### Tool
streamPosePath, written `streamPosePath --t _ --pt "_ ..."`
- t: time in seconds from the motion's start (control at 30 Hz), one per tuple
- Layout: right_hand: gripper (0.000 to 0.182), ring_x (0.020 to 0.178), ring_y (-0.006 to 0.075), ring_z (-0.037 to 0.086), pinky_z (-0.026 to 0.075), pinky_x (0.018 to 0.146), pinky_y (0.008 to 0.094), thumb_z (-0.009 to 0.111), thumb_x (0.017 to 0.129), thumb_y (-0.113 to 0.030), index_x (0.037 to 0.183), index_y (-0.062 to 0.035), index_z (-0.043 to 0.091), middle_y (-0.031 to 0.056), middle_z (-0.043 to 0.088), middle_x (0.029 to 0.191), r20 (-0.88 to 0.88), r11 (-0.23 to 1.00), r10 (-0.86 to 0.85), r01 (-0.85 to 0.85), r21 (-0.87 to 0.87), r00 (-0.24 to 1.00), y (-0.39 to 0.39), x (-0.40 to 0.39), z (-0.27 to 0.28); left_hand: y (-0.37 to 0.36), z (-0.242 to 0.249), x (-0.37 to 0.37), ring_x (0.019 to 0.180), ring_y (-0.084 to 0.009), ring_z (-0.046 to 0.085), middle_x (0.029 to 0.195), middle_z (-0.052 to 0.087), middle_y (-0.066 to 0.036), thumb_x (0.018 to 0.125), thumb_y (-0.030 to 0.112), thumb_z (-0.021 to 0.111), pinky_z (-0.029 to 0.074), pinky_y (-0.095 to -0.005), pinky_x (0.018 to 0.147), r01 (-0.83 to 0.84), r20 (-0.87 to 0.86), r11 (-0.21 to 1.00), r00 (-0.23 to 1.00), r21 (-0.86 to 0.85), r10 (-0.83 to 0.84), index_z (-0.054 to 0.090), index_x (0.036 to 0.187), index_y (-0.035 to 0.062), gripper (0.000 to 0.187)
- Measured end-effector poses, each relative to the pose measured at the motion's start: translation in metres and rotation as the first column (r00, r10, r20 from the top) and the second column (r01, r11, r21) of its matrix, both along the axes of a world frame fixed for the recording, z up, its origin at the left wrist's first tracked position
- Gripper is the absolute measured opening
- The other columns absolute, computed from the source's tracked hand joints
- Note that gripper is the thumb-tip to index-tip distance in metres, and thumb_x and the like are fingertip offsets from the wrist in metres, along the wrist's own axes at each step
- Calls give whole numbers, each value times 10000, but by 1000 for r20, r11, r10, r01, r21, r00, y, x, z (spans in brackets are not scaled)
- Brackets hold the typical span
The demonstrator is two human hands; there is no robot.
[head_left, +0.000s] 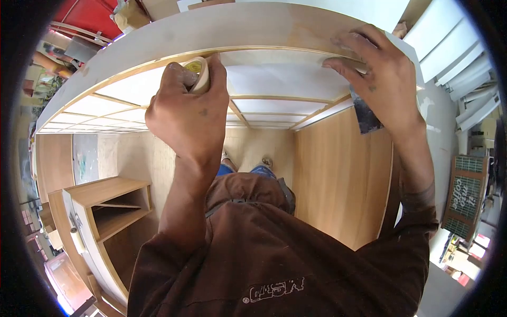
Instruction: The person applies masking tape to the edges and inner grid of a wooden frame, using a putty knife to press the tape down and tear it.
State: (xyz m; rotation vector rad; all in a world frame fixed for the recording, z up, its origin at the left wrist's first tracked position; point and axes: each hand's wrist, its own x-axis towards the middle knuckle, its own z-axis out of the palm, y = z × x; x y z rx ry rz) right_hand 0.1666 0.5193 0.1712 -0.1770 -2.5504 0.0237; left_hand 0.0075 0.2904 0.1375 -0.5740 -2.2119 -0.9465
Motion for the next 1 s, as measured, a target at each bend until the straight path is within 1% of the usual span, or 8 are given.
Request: streamPosePath --t 0.17,0.27,0.4,0.47,0.67,0.8,0.87,1.0 --pt "361 841 245 737 587 707 349 894 837 -213 1153 -89 769 58 731 1112 -39 997 26 -24 67 999 0 -2 1 0 2 1 530 -279 711 576 678 -63 782 292 894 560 -372 554 -1 12 1000 1000 -6 1 631 663 103 344" --pt "365 881 264 740 589 755 356 896 831 -217 1149 -90 771 56 733 1095 -24 999 -1 3 46 1000 -2 -4 3 0 2 1 528 -282 708 576 674 -67 783 282 889 556 -374 548 -15 16 1000 1000 -20 15 623 657 105 343" --pt "375 887 260 741 588 753 353 897 829 -226 1151 -84 770 51 735 1092 -13 997 3 -1 82 1000 -3 -4 3 0 -2 -1 530 -287 708 577 672 -75 783 270 887 558 -374 548 14 -6 999 1000 35 -14 620 653 103 340" --pt "387 960 317 739 600 798 405 881 820 -306 1119 -84 776 68 735 1174 11 998 -54 53 18 998 -4 -3 2 -1 0 0 536 -291 713 580 675 -81 784 267 885 561 -372 552 -11 -1 1000 1000 -17 11 621 652 101 338" --pt "386 960 322 737 598 794 412 875 826 -298 1121 -75 767 73 729 1167 18 999 -44 44 -5 999 -6 -2 3 -1 -3 -3 542 -284 722 585 679 -92 792 256 882 564 -371 552 40 -20 999 999 28 -39 636 662 83 328" --pt "384 961 322 737 598 794 413 874 826 -297 1120 -75 764 74 729 1159 17 999 -45 45 -8 999 -5 -2 3 -1 -2 -1 542 -282 723 596 687 -98 794 254 881 566 -370 553 33 -9 999 999 2 -33 643 670 75 323" --pt "385 962 321 737 598 795 412 873 827 -298 1121 -75 764 73 729 1165 6 999 -21 20 42 1000 -4 -2 3 0 -2 0 545 -288 722 607 694 -98 794 258 880 569 -371 559 25 -8 1000 1000 4 -25 646 676 77 318" --pt "386 958 323 738 601 797 411 876 825 -298 1121 -76 766 72 734 1170 25 999 -53 53 -3 998 -6 -3 3 -1 -1 0 550 -297 721 610 695 -96 787 263 882 571 -375 567 16 9 1000 1000 -6 -16 646 677 80 318"
